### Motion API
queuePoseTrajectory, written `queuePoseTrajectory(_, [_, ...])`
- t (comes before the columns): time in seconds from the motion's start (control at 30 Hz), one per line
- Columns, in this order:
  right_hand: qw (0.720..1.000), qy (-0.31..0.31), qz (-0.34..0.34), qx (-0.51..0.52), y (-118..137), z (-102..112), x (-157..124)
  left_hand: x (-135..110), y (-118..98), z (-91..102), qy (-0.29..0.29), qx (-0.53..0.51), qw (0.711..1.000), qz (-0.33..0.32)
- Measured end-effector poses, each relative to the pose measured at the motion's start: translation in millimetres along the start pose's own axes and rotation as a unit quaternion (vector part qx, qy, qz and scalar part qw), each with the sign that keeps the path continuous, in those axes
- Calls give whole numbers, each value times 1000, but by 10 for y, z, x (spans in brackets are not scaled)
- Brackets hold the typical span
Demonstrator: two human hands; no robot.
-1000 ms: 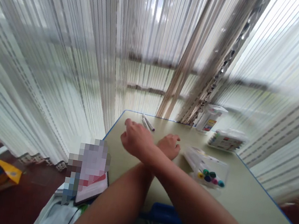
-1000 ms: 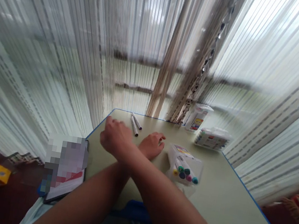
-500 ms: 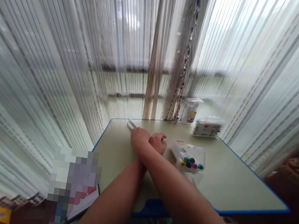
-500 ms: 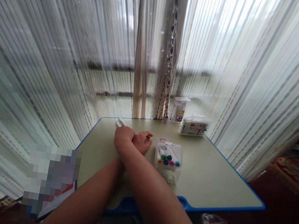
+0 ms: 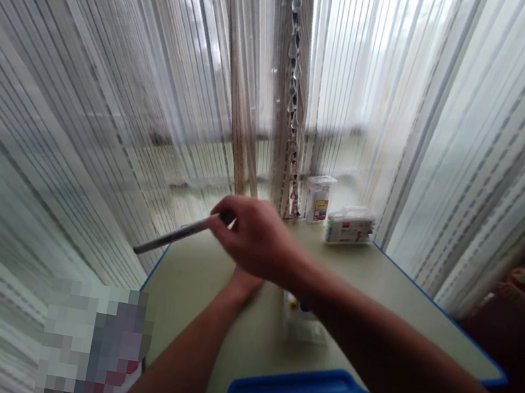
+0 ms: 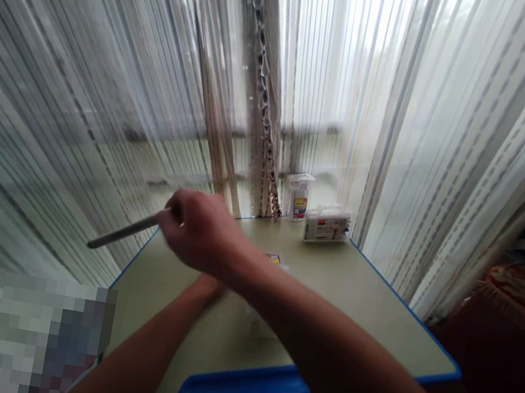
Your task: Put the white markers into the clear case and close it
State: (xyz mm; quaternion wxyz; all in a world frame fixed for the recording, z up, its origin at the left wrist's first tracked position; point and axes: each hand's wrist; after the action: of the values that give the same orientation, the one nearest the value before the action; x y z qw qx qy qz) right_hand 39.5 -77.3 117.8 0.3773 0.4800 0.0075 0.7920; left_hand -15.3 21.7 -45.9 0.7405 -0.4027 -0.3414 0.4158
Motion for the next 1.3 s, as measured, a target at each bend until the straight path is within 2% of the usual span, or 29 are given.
queuePoseTrajectory(0.07, [991, -62, -44, 111, -262, 365, -119, -7, -46, 16, -30, 7, 999, 22])
queuePoseTrajectory(0.13, [962, -109, -124, 218, -617, 671, -270, 0, -100, 29, -48, 2, 998, 41])
queuePoseTrajectory(0.2, [931, -151, -189, 273, -998, 894, -448, 15, -146, 42, -51, -21, 997, 57])
queuePoseTrajectory(0.3, [891, -171, -251, 337, -1480, 1044, -737, 17, -205, 64, -30, -78, 994, 77])
queuePoseTrajectory(0.4, [865, -173, -275, 382, -1750, 976, -995, -33, -285, 68, 23, -202, 976, 73])
queuePoseTrajectory(0.5, [853, -153, -282, 410, -1816, 815, -1170, -86, -376, 28, 43, -217, 973, 63])
queuePoseTrajectory(0.6, [853, -136, -285, 416, -1773, 710, -1265, -96, -426, -24, 19, -202, 978, 52])
queuePoseTrajectory(0.7, [854, -142, -297, 402, -1712, 684, -1316, -83, -424, -41, 0, -173, 984, 40])
queuePoseTrajectory(0.9, [895, -106, -279, 331, -1672, 654, -1384, -97, -422, -29, -8, -146, 989, 32])
queuePoseTrajectory(1.0, [907, -91, -270, 311, -1679, 630, -1418, -122, -449, -51, 6, -138, 990, 31])
queuePoseTrajectory(1.17, [902, -93, -271, 323, -1659, 634, -1420, -142, -469, -79, 12, -126, 991, 33])
queuePoseTrajectory(1.3, [881, -114, -292, 354, -1614, 667, -1384, -117, -464, -72, 21, -176, 983, 43])
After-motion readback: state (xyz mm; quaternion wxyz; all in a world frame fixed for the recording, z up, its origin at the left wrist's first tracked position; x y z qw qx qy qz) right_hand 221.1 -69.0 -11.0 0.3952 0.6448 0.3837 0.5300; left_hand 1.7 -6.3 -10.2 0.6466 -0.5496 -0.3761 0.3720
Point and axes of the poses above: each hand's wrist, its own x-axis towards the middle knuckle, its own z-axis out of the back of the hand, y = z × x, and after that the axes turned 12 degrees about z, right-handed
